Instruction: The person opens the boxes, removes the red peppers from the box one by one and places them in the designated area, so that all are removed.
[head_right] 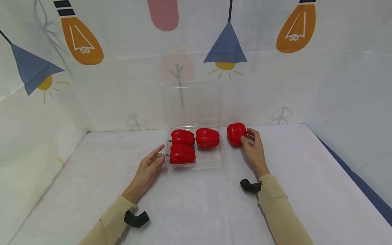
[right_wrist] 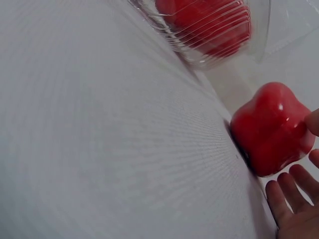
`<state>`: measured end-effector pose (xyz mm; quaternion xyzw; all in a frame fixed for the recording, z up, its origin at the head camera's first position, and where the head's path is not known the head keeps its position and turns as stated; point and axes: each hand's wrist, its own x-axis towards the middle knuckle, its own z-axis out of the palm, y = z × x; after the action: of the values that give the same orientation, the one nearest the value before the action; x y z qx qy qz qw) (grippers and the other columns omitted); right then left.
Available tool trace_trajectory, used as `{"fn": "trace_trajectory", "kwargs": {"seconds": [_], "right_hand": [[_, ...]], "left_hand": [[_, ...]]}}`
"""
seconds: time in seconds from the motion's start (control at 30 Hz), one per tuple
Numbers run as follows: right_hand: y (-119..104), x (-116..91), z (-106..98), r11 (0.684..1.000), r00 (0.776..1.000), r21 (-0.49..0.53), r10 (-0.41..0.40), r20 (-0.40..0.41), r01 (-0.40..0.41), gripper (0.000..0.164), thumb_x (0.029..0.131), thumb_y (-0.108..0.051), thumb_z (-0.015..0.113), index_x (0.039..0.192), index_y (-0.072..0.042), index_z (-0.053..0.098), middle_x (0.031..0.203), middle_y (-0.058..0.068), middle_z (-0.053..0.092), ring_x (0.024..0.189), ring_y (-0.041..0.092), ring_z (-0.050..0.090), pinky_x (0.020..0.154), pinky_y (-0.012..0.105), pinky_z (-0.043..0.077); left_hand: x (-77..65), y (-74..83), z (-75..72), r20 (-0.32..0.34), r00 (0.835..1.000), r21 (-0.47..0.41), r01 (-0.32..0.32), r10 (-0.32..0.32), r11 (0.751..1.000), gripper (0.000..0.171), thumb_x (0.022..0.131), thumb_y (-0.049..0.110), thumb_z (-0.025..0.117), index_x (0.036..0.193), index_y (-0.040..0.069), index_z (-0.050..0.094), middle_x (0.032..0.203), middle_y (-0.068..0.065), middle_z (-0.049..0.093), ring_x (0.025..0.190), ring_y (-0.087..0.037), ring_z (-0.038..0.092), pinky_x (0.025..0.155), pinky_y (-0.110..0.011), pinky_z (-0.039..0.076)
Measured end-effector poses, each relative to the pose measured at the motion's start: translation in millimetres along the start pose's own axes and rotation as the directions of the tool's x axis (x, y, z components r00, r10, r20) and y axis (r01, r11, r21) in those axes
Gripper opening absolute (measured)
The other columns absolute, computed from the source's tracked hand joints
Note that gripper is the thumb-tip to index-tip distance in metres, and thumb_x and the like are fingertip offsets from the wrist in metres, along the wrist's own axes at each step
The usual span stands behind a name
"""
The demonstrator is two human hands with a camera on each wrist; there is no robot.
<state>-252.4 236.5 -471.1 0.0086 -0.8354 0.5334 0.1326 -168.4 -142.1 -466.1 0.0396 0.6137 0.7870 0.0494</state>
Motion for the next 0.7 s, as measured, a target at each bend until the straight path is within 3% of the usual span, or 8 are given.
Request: {"fn": "trace_trajectory", "kwargs": {"seconds": [0.1, 0.33, 0.43, 0.57, 0.7], "right_hand": [[-1.3, -0.1, 0.1, 1.0, 0.999, 0.014, -0.009, -0.035, 0.009, 0.051, 0.098, -0.027, 0.049, 0.142, -0.007, 0.034, 0.141, 0.015, 0.043, 0.129, 0.032, 0.044, 0.106, 0.047, 0.039], [-9.7, -4.5, -1.4, 0.994, 0.987, 0.087, -0.046, -0.156, 0.06, 0.041, 0.097, -0.016, 0.051, 0.137, -0.01, 0.042, 0.134, 0.011, 0.048, 0.124, 0.021, 0.046, 0.103, 0.024, 0.042], [-20.1, -8.4, -2.2, 0.982, 0.973, 0.13, -0.109, -0.204, 0.137, 0.038, 0.094, -0.007, 0.052, 0.132, -0.002, 0.046, 0.13, 0.016, 0.05, 0.12, 0.023, 0.047, 0.106, 0.032, 0.041], [-36.8, -14.9, -0.8, 0.969, 0.953, 0.113, -0.187, -0.239, 0.218, 0.035, 0.092, -0.002, 0.053, 0.126, 0.008, 0.048, 0.125, 0.021, 0.051, 0.116, 0.024, 0.049, 0.106, 0.044, 0.039], [-46.6, -19.5, 0.9, 0.969, 0.944, 0.067, -0.213, -0.253, 0.237, 0.033, 0.093, -0.003, 0.053, 0.124, 0.008, 0.049, 0.124, 0.02, 0.052, 0.115, 0.02, 0.049, 0.108, 0.043, 0.038]], "left_hand": [[0.7, 1.2, 0.2, -0.003, 1.0, 0.003, 0.007, -0.007, 1.0, 0.05, 0.093, 0.011, 0.057, 0.141, 0.015, 0.043, 0.103, -0.002, 0.051, 0.086, -0.009, 0.054, 0.08, -0.015, 0.049], [1.6, -0.2, -0.5, -0.01, 1.0, -0.006, 0.012, -0.012, 1.0, 0.049, 0.093, 0.009, 0.057, 0.14, 0.015, 0.044, 0.101, 0.0, 0.053, 0.085, -0.009, 0.055, 0.079, -0.015, 0.049], [2.1, -1.0, -0.6, 0.001, 1.0, -0.013, 0.01, -0.01, 1.0, 0.049, 0.093, 0.01, 0.057, 0.141, 0.015, 0.044, 0.101, 0.0, 0.053, 0.085, -0.009, 0.055, 0.079, -0.015, 0.049], [1.9, -0.9, -1.0, 0.0, 1.0, -0.014, 0.011, -0.011, 1.0, 0.05, 0.093, 0.01, 0.057, 0.141, 0.015, 0.043, 0.101, 0.0, 0.053, 0.084, -0.009, 0.055, 0.078, -0.014, 0.049], [1.9, -0.1, -1.5, -0.001, 1.0, -0.001, 0.016, -0.016, 1.0, 0.051, 0.094, 0.011, 0.057, 0.142, 0.014, 0.042, 0.101, 0.0, 0.052, 0.084, -0.009, 0.055, 0.079, -0.014, 0.049]]}}
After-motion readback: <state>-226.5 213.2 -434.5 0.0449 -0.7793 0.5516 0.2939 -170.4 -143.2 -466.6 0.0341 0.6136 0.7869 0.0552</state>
